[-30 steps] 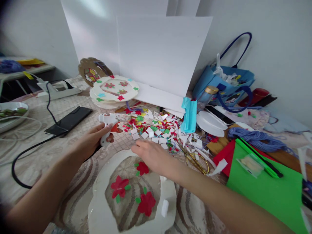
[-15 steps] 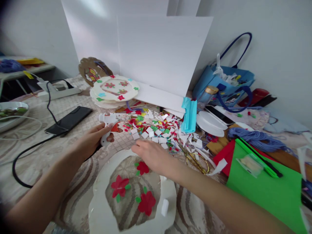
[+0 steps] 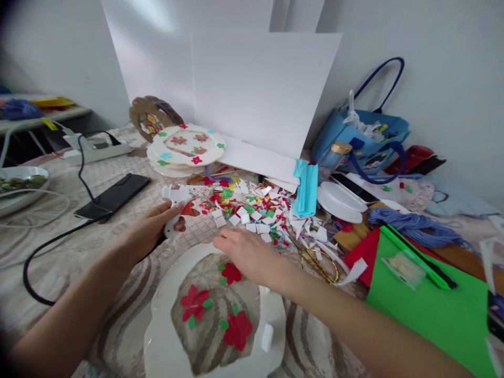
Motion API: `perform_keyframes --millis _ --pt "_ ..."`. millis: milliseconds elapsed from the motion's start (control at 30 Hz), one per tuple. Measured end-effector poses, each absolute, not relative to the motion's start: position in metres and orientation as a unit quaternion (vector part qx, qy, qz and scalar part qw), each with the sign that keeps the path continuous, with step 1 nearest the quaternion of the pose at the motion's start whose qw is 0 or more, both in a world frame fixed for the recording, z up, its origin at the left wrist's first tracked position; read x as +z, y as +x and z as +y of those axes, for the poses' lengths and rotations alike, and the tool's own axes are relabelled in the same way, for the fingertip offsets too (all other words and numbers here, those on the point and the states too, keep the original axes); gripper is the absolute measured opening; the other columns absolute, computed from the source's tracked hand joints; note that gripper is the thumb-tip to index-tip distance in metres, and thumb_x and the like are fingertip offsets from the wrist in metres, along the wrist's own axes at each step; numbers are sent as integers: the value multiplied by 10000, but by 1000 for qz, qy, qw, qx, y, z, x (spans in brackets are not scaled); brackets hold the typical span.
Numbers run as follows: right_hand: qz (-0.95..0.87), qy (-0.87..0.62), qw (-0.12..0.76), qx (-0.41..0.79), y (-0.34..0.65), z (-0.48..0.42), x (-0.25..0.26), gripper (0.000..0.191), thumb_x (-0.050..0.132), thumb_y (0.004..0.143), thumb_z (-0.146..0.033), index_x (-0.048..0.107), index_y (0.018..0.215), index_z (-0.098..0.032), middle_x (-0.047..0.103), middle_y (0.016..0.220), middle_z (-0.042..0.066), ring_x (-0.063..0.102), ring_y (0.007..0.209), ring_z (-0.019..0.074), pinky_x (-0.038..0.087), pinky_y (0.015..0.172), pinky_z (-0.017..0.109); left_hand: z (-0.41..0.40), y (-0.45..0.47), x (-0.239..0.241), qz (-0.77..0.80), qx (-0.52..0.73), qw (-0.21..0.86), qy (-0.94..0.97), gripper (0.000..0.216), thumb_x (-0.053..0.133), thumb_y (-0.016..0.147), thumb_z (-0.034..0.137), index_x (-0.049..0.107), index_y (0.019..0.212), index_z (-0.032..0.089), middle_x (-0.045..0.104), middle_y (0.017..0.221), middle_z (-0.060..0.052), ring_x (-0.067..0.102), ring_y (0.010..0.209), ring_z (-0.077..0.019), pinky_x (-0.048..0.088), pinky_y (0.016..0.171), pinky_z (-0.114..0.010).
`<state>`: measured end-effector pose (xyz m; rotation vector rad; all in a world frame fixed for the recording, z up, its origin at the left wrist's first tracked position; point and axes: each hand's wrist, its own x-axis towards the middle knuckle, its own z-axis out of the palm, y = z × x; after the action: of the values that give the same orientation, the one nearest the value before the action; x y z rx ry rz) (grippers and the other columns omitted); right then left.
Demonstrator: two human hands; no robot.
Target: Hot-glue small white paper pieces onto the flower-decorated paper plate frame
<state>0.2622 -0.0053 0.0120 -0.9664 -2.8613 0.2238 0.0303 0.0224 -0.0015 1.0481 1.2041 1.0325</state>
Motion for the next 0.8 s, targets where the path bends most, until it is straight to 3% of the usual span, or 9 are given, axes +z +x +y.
perform_keyframes --millis 400,800 --pt "-943 -321 58 72 262 -6 11 227 433 829 41 485 793 -177 486 812 -3 451 674 127 285 578 249 21 32 1 526 436 579 444 361 646 729 487 451 730 183 539 520 43 466 498 -72 319 488 -198" --pt "-943 -319 57 70 261 -6 13 210 465 831 31 493 789 -173 503 808 -1 463 680 125 301 578 247 21 30 1 515 438 582 452 323 623 762 474 515 801 173 540 538 35 470 509 -80 329 500 -202"
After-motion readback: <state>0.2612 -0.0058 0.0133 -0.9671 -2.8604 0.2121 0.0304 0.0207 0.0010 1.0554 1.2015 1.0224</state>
